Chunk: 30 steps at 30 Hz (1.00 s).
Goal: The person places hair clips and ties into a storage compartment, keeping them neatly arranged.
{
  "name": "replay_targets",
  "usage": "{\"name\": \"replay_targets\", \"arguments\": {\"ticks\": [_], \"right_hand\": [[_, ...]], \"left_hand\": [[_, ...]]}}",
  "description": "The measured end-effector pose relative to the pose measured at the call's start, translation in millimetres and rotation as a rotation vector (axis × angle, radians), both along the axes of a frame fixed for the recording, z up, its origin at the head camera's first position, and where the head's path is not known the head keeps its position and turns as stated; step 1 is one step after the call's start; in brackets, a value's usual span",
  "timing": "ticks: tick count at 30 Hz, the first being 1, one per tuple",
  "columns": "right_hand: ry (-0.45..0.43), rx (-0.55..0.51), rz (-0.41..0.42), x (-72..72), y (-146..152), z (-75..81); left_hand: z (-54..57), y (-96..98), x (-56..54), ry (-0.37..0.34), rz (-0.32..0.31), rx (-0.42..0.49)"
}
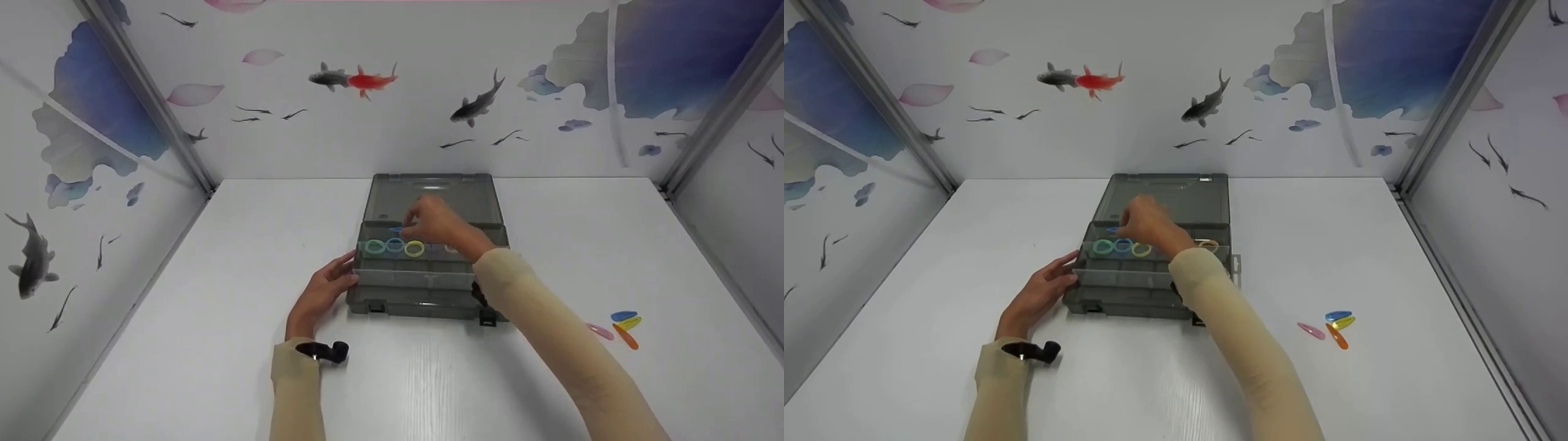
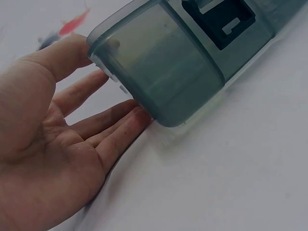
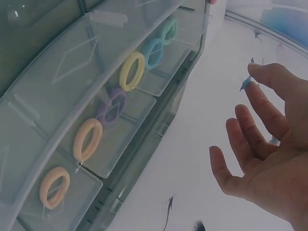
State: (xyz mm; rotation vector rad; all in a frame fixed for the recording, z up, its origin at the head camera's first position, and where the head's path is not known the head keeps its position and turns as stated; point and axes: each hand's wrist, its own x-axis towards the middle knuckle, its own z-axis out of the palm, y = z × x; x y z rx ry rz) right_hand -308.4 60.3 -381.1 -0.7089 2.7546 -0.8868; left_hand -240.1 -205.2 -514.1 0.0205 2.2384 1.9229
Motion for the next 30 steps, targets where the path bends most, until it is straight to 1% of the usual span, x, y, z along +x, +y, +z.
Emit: {"name": "replay_targets", "arguments": {"ticks": [6, 9, 12, 19, 24, 30], "right_hand": [[-0.041, -0.013, 0.008, -2.1, -17, -13.1], [-0.064, -0.017, 0.008, -2.9, -28, -19.2], [-0.081, -0.013, 0.0, -2.8, -38, -26.2], [-0.017, 0.04, -0.035, -1.0, -55, -41.8], [-0.021, 0.085, -0.064, -0.3, -62, -53.1], [-0.01, 0.149, -0.072, 2.9, -70, -62.1]], "left_hand": [[-0.2, -0.5, -0.4, -0.013, -0.009, 0.014], [0.1, -1.4, 0.1, -0.009, -0.013, 0.031], [0.0, -2.3, 1.0, -0.001, -0.018, 0.026], [-0.6, -1.2, 1.2, 0.001, -0.017, 0.011], [-0.7, -1.1, 1.0, 0.001, -0.011, 0.006], [0.2, -2.1, 1.6, -0.005, -0.013, 0.001]]}}
